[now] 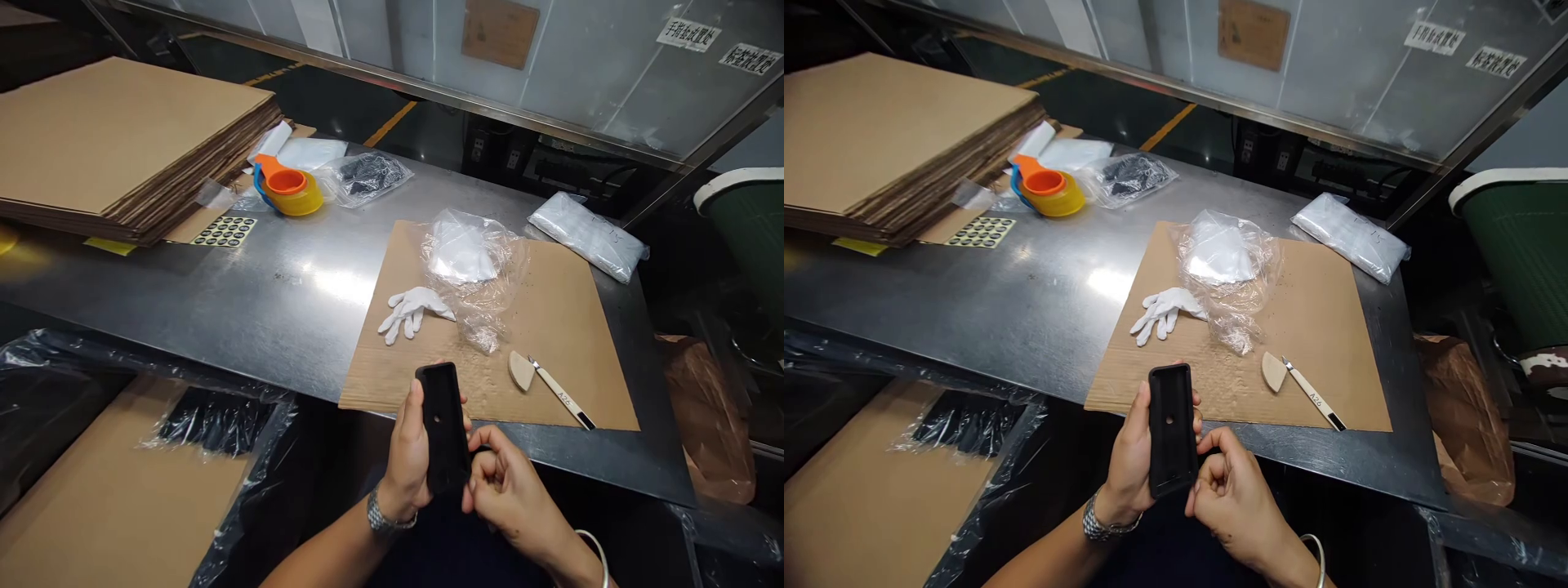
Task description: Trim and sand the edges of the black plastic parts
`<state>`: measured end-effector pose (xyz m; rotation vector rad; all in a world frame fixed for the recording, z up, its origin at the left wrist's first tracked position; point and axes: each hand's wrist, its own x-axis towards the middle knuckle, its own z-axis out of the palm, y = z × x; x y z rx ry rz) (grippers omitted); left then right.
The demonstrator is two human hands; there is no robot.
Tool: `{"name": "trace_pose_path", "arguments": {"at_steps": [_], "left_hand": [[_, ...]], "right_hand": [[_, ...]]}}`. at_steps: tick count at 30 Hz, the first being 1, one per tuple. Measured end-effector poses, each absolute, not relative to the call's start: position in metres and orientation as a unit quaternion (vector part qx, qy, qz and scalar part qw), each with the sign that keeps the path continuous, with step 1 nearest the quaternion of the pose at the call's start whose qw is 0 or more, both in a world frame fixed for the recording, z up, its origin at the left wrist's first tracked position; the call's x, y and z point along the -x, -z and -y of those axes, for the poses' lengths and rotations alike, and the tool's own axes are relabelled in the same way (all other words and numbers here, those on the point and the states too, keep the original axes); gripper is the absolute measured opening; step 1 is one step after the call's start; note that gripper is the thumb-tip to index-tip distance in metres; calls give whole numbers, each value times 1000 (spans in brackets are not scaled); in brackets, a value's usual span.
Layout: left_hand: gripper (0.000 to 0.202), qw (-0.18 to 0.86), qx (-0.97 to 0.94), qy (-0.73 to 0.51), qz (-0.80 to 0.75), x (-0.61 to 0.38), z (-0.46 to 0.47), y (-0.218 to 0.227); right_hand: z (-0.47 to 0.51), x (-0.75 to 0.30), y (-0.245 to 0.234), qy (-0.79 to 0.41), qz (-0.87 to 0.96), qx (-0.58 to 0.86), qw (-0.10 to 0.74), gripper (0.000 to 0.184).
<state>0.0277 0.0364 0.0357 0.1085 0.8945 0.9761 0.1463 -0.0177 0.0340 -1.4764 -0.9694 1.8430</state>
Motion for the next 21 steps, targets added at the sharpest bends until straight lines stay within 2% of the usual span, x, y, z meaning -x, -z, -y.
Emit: {"name": "trace_pose_path", "arguments": {"at_steps": [4, 7, 12, 16, 21], "left_hand": [[58, 816, 14, -384, -432, -26, -43, -34], [57, 814, 29, -400, -421, -26, -44, -34], [55, 799, 20, -425, -425, -27, -43, -35], [54, 780, 18, -458, -426, -27, -42, -38], [46, 713, -29, -571, -407, -30, -34, -41]], "right_hand": [[27, -144, -29, -627, 406, 565, 351, 15], [34, -142, -28, -496, 496, 586, 406, 9], [40, -141, -35, -262, 665, 539, 445, 26], [39, -137, -36, -200, 702, 516, 449, 34], [34, -130, -34, -148, 717, 504, 458, 34]]}}
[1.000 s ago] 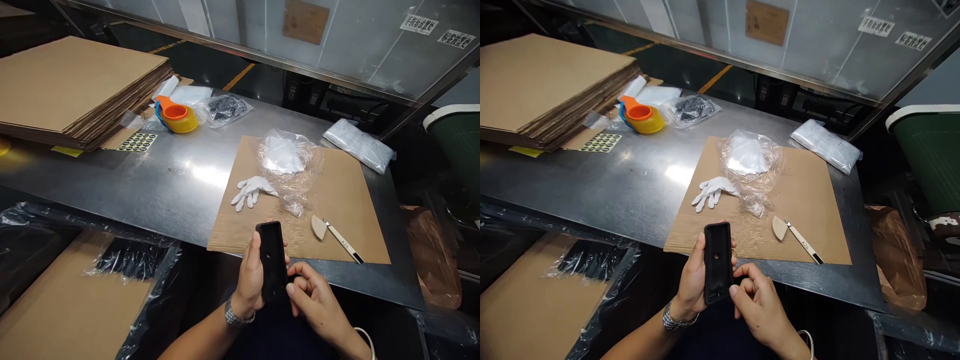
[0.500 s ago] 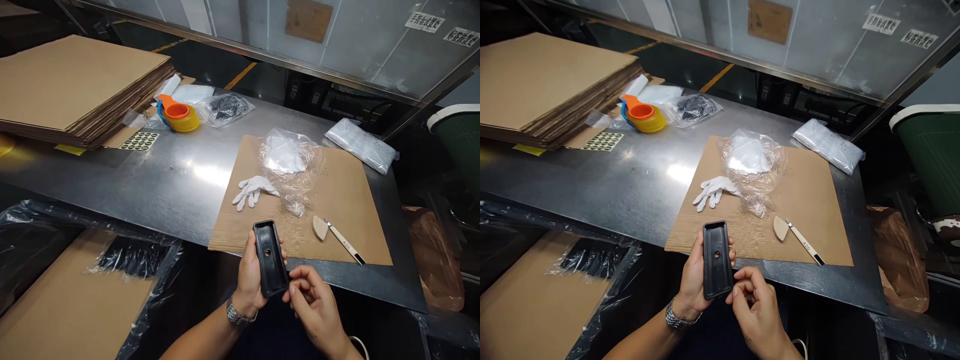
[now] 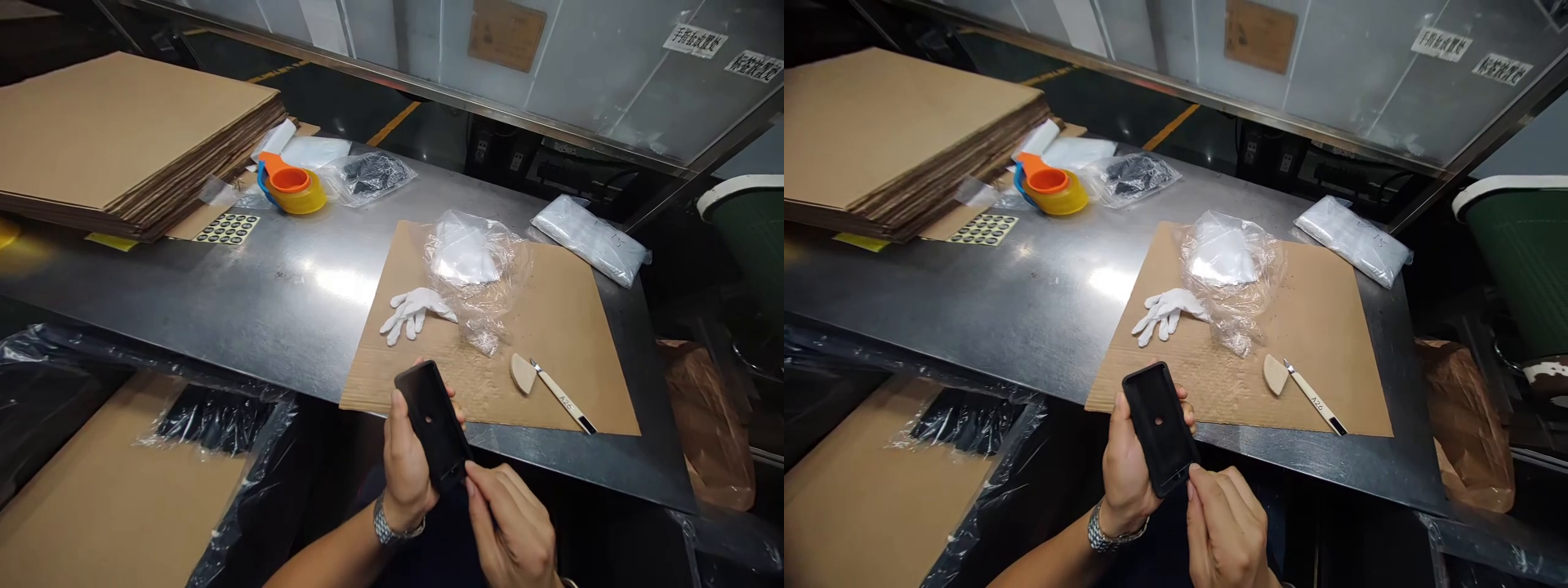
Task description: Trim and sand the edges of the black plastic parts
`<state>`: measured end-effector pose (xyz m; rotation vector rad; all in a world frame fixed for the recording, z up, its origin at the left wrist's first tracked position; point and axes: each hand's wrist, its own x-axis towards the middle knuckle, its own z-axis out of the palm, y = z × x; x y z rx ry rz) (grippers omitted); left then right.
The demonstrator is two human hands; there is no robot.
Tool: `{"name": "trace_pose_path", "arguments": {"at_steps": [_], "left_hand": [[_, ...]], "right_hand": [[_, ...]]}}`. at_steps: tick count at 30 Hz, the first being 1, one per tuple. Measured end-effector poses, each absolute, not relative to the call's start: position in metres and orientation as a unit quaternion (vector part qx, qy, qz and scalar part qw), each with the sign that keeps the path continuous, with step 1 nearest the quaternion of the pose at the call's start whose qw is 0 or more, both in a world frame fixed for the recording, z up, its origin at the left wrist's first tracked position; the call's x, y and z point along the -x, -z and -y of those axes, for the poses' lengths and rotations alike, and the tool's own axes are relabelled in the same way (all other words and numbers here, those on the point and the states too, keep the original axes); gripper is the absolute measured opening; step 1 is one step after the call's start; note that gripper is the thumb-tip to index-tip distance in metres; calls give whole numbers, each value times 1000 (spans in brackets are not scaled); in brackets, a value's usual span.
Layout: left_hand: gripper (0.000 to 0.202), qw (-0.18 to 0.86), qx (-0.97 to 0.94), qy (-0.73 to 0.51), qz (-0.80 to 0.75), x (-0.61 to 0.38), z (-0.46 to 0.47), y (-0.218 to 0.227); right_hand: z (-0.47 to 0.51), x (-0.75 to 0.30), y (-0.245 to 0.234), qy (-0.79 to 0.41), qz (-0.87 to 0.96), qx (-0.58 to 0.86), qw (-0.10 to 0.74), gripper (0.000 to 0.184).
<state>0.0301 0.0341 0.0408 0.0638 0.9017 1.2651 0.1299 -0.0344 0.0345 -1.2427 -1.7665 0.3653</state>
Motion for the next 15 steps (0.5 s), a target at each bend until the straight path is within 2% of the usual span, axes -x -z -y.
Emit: {"name": "trace_pose_path", "arguments": {"at_steps": [7, 11, 15], "left_hand": [[59, 649, -70, -636, -411, -34, -23, -39], [55, 649, -53, -642, -405, -33, -27, -42], [47, 696, -7, -590, -409, -31, -34, -42]], "right_hand": [[41, -122, -28, -159, 689, 524, 475, 33], [47, -116, -23, -224, 669, 522, 480, 26], [47, -116, -21, -217, 645, 529, 507, 29]]}}
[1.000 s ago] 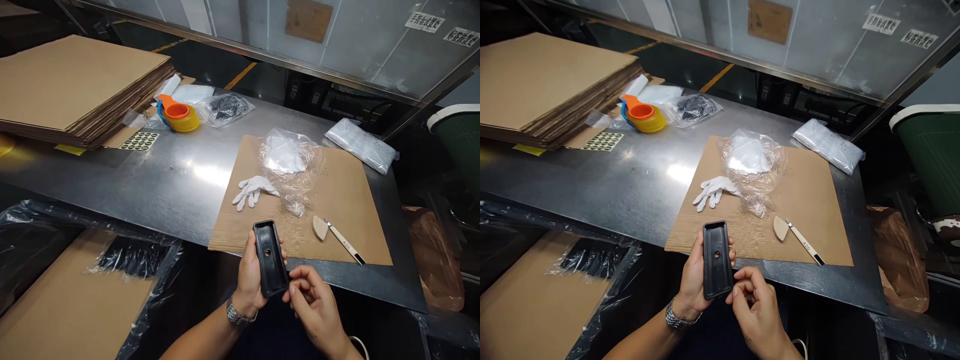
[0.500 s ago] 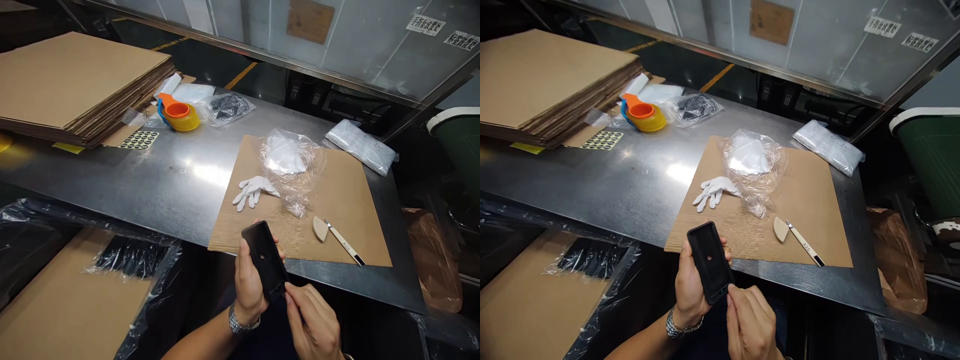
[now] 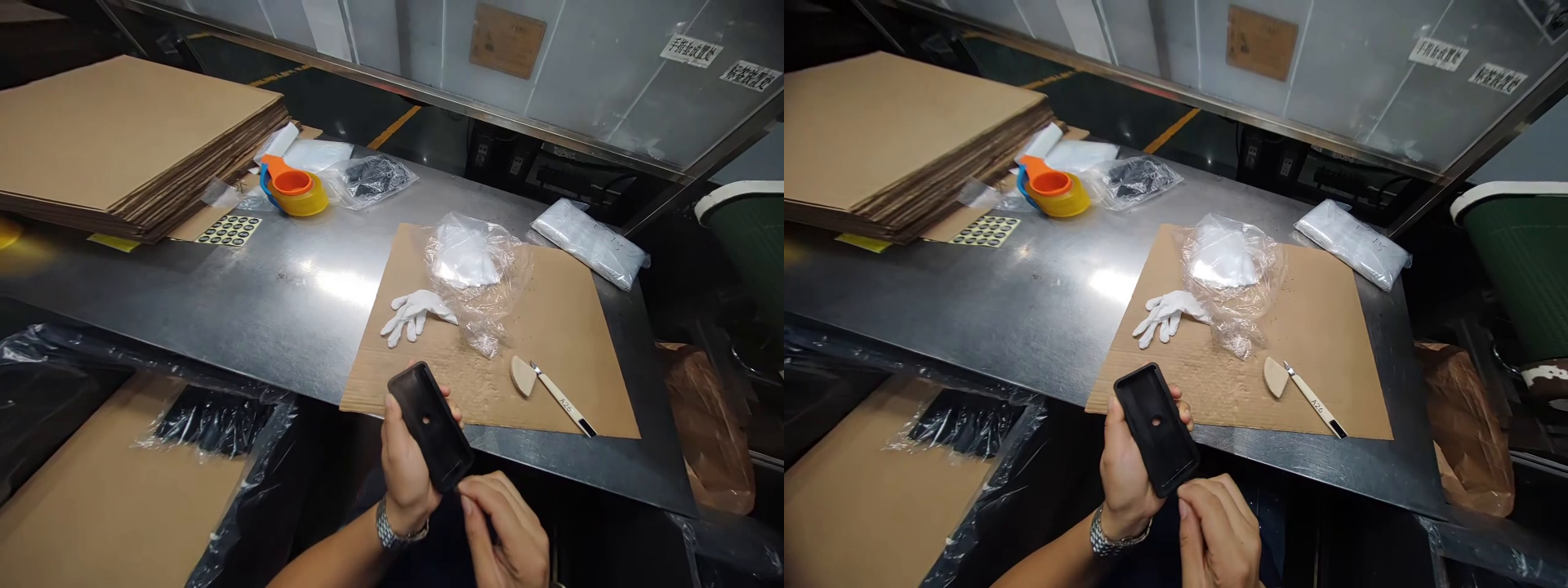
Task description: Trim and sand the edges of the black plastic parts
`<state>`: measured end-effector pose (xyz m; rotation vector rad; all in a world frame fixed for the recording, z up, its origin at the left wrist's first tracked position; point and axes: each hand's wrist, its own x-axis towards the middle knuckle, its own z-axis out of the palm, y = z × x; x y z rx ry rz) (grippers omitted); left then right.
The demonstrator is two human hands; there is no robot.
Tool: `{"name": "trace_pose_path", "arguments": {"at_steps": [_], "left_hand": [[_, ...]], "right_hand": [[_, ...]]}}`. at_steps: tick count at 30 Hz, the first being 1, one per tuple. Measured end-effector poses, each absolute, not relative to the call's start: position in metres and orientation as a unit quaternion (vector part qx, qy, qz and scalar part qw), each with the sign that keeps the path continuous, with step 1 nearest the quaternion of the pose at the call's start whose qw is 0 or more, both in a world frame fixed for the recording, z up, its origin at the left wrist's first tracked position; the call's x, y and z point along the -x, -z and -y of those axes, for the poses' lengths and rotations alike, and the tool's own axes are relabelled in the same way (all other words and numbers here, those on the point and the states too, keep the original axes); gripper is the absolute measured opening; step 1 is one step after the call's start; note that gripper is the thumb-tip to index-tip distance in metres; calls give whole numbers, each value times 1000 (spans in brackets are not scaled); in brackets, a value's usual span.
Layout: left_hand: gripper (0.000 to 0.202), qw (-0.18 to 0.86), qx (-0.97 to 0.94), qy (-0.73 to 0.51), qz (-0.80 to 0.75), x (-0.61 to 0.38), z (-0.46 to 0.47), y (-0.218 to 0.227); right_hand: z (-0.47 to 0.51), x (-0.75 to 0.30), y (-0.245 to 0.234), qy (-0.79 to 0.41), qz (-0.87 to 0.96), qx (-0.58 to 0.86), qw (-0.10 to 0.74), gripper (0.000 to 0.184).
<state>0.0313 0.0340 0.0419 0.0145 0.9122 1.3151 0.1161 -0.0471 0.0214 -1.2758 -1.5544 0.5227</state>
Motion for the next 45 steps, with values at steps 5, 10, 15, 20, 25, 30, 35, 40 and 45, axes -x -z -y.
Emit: {"name": "trace_pose_path", "arguments": {"at_steps": [5, 10, 15, 20, 25, 30, 35, 40, 45], "left_hand": [[57, 735, 25, -521, -433, -30, -37, -41], [58, 728, 15, -533, -431, -31, -37, -42], [45, 691, -5, -591, -415, -32, -34, -40], [51, 670, -29, -598, -438, -33, -32, -38], [51, 676, -17, -596, -433, -33, -33, -38], [50, 674, -29, -600, -430, -34, -32, -37], [48, 694, -8, -570, -439, -34, -32, -36], [48, 747, 61, -487, -448, -32, -42, -36], [44, 775, 82, -460, -426, -30, -45, -34]], "right_hand": [[45, -120, -21, -187, 617, 563, 518, 31], [44, -124, -21, -156, 649, 558, 493, 41], [40, -125, -23, -129, 687, 533, 478, 45], [43, -119, -20, -152, 689, 523, 478, 39], [43, -119, -22, -169, 675, 527, 488, 43], [39, -122, -30, -161, 677, 540, 473, 45], [42, -116, -30, -202, 676, 511, 491, 34], [39, -120, -37, -225, 722, 451, 475, 27], [38, -136, -36, -231, 696, 494, 467, 31]]}}
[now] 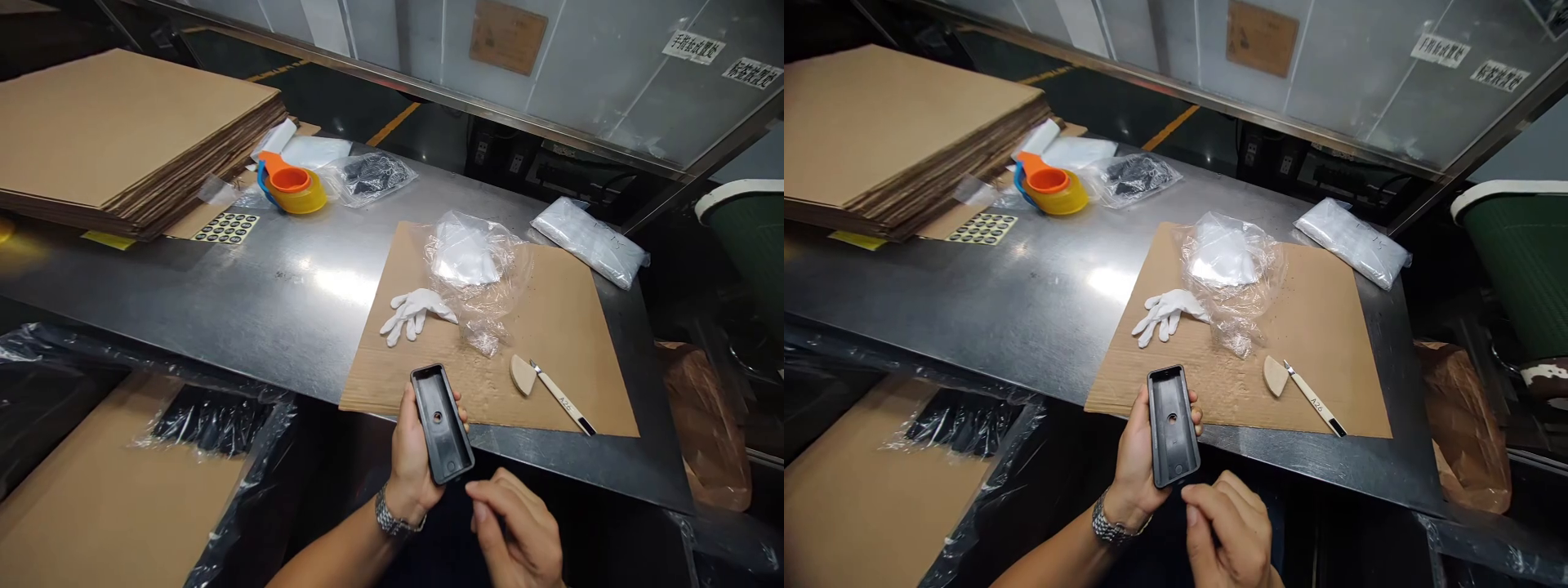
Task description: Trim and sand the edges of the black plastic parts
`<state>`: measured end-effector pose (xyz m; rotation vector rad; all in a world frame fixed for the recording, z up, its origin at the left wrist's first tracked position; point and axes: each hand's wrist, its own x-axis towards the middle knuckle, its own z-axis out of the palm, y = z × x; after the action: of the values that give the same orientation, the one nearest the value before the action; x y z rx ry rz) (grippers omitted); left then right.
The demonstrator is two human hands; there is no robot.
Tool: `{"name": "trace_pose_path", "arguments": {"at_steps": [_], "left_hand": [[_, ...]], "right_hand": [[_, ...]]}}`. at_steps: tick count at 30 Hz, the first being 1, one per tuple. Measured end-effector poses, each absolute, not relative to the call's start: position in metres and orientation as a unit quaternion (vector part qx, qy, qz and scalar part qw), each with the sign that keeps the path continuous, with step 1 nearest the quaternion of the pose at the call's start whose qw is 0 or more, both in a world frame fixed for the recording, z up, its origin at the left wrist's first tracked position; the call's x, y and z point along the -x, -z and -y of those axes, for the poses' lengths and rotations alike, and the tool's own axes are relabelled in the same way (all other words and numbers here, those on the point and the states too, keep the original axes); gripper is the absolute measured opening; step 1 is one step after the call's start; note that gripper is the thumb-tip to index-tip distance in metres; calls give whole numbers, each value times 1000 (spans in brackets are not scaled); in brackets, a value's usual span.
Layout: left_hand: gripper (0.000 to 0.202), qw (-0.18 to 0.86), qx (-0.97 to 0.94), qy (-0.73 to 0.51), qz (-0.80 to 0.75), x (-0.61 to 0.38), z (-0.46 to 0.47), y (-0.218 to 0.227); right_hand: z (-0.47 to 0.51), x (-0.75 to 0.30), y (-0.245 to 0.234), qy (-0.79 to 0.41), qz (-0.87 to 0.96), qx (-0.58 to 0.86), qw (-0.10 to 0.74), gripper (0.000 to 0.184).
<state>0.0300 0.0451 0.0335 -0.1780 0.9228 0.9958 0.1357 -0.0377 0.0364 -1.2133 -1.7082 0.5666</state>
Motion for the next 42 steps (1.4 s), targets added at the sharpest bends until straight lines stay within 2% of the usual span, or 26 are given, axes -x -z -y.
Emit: {"name": "trace_pose_path", "arguments": {"at_steps": [5, 12, 17, 20, 23, 26, 29, 33, 36, 38, 42], "left_hand": [[52, 806, 80, -414, -416, -29, -44, -32], [55, 843, 87, -343, -405, -31, -43, -32], [59, 866, 82, -305, -388, -34, -40, -27], [56, 880, 84, -264, -385, -37, -34, -23], [46, 891, 62, -260, -366, -41, -26, -21], [39, 880, 16, -292, -374, -42, -21, -22], [40, 879, -23, -263, -397, -42, -18, -24], [63, 887, -41, -118, -445, -41, -17, -30], [72, 890, -56, -89, -443, -40, -15, -32], [72, 892, -76, -95, -435, -40, -15, -32], [70, 889, -77, -117, -436, -39, -17, -29]], "right_hand": [[37, -147, -33, -256, 639, 562, 458, 23], [33, -150, -34, -281, 644, 555, 445, 20], [25, -157, -41, -214, 700, 558, 390, 17], [15, -162, -50, -197, 750, 560, 290, 41], [4, -165, -57, -238, 790, 531, 191, 69], [-4, -166, -57, -287, 798, 506, 161, 74], [-11, -171, -54, -332, 778, 499, 186, 64], [-20, -182, -48, -391, 739, 483, 260, 38], [-28, -190, -41, -434, 674, 508, 315, 19], [-31, -193, -35, -458, 612, 545, 346, 17], [-21, -193, -25, -455, 537, 600, 379, 32]]}}
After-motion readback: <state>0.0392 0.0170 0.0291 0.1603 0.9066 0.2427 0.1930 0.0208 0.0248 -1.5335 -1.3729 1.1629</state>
